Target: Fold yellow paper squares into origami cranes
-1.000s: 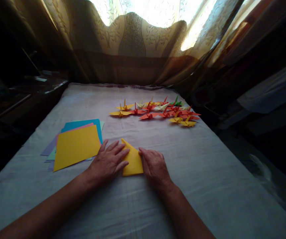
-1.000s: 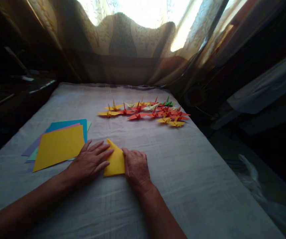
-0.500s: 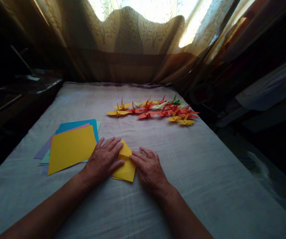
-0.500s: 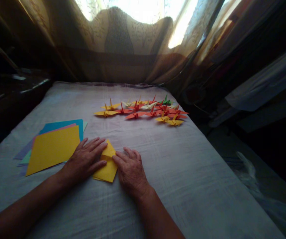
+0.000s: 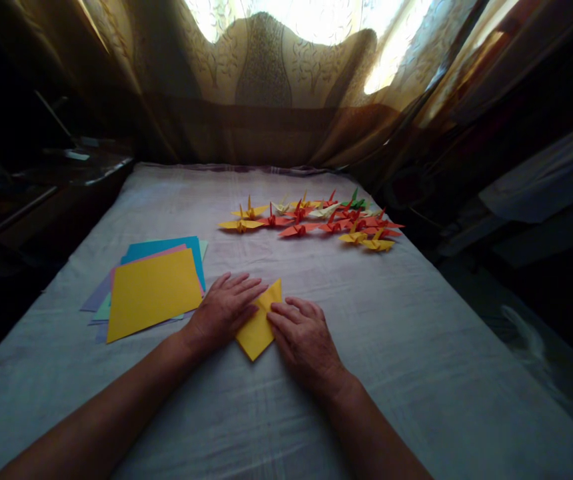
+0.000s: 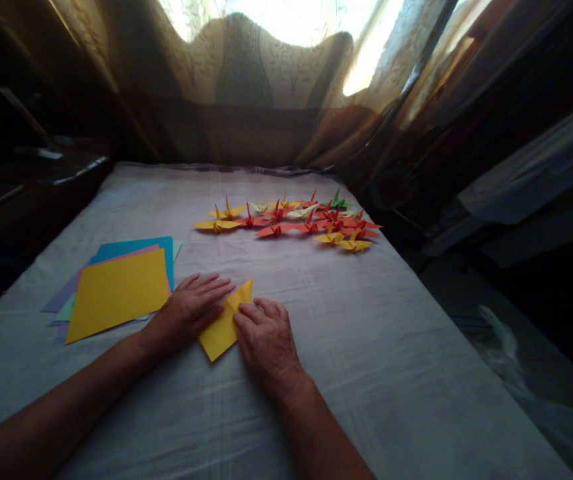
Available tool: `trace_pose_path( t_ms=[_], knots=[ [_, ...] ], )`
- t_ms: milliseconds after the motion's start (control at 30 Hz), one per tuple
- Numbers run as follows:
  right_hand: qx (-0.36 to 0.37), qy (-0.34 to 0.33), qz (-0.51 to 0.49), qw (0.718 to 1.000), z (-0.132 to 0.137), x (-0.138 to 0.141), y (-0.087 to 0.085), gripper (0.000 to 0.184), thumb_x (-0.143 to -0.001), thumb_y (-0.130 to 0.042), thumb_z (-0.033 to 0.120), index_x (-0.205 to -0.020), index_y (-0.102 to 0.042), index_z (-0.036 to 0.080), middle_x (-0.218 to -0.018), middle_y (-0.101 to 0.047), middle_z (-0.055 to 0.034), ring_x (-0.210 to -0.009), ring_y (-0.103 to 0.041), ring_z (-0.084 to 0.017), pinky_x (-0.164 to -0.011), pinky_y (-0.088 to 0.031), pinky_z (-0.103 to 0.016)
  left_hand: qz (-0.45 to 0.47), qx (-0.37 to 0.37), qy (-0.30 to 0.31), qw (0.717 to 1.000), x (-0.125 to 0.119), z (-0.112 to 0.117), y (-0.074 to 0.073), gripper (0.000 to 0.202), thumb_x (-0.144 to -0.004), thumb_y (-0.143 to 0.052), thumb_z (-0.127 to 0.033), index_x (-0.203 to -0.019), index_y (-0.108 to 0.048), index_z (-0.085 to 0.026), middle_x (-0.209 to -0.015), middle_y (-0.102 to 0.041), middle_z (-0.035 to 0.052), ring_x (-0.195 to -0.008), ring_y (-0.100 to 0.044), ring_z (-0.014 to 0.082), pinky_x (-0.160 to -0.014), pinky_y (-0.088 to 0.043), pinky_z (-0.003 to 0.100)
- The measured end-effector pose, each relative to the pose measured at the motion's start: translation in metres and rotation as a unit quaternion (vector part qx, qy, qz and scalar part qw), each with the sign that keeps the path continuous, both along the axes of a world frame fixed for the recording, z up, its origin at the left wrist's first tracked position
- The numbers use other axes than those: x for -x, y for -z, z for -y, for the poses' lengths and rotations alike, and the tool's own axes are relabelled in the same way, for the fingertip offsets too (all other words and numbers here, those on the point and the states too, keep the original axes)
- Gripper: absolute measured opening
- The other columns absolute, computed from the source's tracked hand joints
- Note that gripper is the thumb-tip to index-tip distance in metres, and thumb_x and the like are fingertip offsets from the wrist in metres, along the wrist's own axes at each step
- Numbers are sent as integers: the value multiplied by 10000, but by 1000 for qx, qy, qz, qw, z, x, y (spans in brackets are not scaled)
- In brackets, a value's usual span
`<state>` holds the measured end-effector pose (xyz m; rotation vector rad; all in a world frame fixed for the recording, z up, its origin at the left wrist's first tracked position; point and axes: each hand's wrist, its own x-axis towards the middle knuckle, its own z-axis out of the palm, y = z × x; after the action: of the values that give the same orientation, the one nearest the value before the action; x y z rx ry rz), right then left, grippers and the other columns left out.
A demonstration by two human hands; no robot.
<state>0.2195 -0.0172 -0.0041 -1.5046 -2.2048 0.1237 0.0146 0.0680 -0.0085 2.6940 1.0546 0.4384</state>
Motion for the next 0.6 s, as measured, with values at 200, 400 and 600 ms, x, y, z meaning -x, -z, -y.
trace_pose_path(
  t_ms=[200,400,600],
  knots=[
    [44,9,5,999,2,1,-2,291,-918,-575,228,-1195,-662,238,-1290,-653,-70,-1212,-523,-282,-1035,-360,-467,-27,-8,129,991,31,18,-5,501,-944,-517,-532,-1360,-558,-256,-1379,-611,95,-1338,-493,318,-1155,-238,580],
    [75,-30,-12,997,5,-1,-9,356,-836,-697,294,-1181,-654,220,-1348,-607,-119,-1280,-489,-305,-1058,-363,-492,1,-49,115,992,42,35,0,419,-928,-552,-546,-1227,-644,-267,-1227,-712,64,-1267,-568,284,-1191,-147,545],
    [98,-34,-20,994,7,-2,-10,313,-788,-759,316,-1058,-658,194,-1368,-591,-137,-1309,-479,-316,-1068,-356,-508,40,-114,127,985,26,41,-4,211,-993,-511,-357,-1030,-688,-248,-1009,-770,9,-1059,-677,193,-1160,-281,441]
  ],
)
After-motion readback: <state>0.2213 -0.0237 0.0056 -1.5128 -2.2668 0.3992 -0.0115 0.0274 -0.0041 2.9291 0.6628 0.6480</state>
